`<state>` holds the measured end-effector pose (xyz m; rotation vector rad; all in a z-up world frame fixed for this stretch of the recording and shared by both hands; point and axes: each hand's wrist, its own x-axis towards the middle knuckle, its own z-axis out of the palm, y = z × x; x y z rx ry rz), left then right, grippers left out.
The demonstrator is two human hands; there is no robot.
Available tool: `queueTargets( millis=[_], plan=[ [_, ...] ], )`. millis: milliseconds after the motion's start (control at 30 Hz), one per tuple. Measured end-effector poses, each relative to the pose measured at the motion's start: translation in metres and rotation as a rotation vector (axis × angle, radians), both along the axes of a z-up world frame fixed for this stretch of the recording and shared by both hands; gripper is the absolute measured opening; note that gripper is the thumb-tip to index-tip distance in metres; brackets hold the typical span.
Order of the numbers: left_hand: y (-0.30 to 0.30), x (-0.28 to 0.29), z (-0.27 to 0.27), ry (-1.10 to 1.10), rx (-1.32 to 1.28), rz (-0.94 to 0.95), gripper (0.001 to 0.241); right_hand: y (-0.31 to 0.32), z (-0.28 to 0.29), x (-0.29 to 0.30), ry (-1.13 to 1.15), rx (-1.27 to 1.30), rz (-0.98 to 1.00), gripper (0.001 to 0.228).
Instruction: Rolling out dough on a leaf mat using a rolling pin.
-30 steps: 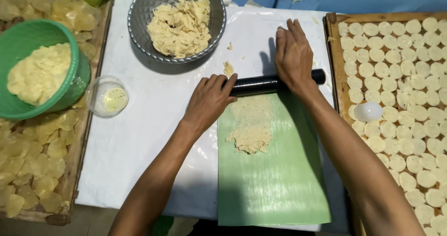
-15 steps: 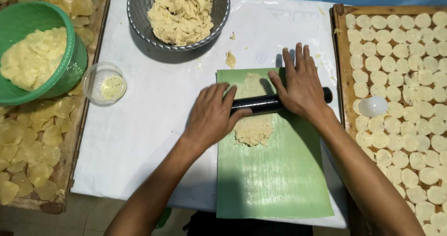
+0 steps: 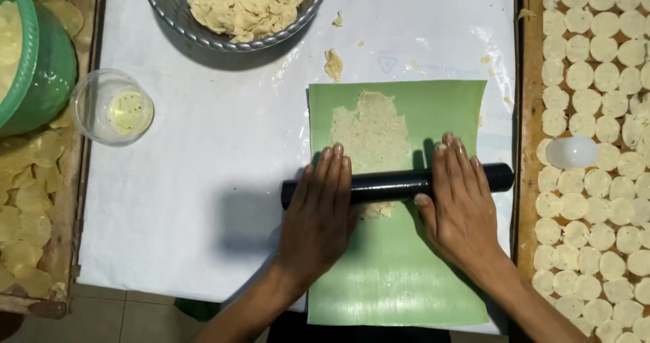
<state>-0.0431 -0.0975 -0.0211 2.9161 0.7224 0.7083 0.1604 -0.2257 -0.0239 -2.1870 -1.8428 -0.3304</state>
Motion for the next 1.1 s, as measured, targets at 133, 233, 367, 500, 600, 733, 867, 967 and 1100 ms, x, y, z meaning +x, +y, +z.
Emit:
queueTargets(
  millis=[133,233,367,500,600,733,867,967,1100],
  plan=[
    [-0.004,-0.013,0.022,0.006,-0.238,-0.079,0.06,-0.014,0.022,-0.001,0.119,-0.173,0.037,0.072],
    [0.01,-0.014,0.011,0.089,-0.197,-0.205,0.06,-0.008,0.024,0.009,0.099,-0.167,0.118,0.076],
    [0.036,0.0,-0.009,0.036,0.012,-0.187,0.052,0.011,0.009,0.033,-0.088,-0.161,0.124,0.067],
    [0.069,0.023,0.004,0.015,-0.081,-0.193,0.055,0.046,0.022,0.049,-0.125,-0.182,0.107,0.065],
    [0.085,0.029,0.023,0.165,-0.288,-0.204,0.061,0.054,0.03,0.057,0.094,-0.283,0.075,0.066],
    [0.111,0.054,0.021,0.094,-0.291,-0.124,0.059,0.079,0.039,0.07,0.212,-0.27,0.008,0.054],
    [0.12,0.065,0.006,-0.071,-0.141,-0.052,0.057,0.106,0.042,0.067,0.274,-0.119,-0.116,0.062],
    [0.107,0.059,0.019,-0.006,-0.251,0.0,0.063,0.099,0.029,0.063,0.297,-0.126,-0.139,0.068],
    [0.079,0.05,0.002,-0.039,0.045,0.068,0.055,0.066,0.002,0.05,0.041,0.019,-0.055,0.064]
  ],
)
